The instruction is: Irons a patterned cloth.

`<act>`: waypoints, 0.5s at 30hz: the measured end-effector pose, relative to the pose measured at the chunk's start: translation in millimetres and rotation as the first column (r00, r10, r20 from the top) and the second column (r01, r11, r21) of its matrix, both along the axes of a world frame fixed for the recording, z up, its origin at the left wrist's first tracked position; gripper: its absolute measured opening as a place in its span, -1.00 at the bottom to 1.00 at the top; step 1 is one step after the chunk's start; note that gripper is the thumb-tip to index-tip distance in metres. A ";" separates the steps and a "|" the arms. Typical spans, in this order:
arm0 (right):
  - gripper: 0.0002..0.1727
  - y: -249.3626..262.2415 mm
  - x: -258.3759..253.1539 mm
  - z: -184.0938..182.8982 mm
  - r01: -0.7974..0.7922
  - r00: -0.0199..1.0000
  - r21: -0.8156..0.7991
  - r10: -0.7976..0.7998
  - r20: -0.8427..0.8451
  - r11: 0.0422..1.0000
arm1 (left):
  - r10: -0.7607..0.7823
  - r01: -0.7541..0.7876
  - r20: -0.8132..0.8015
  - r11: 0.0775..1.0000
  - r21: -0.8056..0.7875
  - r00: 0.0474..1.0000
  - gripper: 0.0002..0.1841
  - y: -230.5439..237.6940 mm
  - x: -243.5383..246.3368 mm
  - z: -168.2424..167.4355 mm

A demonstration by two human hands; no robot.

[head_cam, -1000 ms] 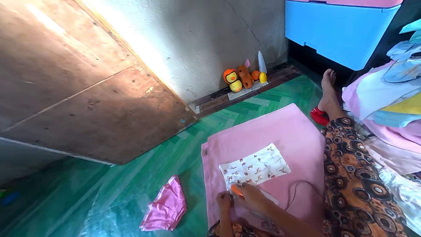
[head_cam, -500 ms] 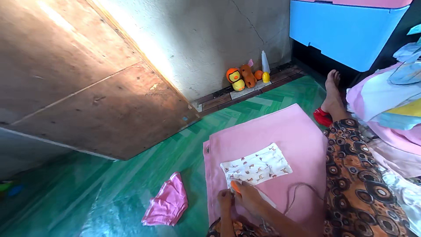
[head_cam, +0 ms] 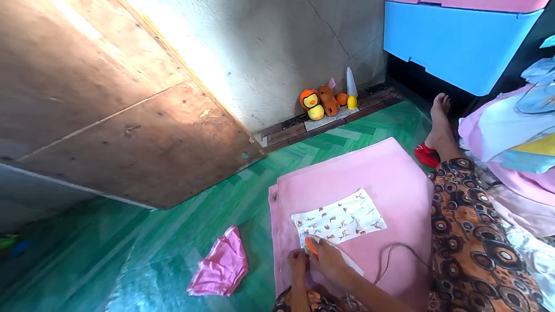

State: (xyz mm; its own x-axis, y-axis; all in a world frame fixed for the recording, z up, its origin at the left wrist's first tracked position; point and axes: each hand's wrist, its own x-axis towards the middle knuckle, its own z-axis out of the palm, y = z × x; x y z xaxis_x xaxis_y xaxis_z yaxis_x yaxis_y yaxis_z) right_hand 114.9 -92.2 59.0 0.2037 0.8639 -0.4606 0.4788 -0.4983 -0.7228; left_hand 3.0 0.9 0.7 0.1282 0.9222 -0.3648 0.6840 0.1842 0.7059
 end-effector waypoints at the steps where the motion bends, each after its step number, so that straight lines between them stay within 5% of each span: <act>1: -0.35 -0.1 1.6 -1.0 -0.026 1.000 0.002 0.026 -0.006 1.000 | -0.001 0.001 0.002 1.000 0.002 1.000 -0.78 -0.1 -0.9 -0.6; 15: -0.34 -3.3 -1.1 5.7 0.040 0.999 -0.029 -0.040 -0.009 0.999 | -0.013 0.013 0.004 1.000 -0.009 1.000 -0.76 -2.4 0.7 4.8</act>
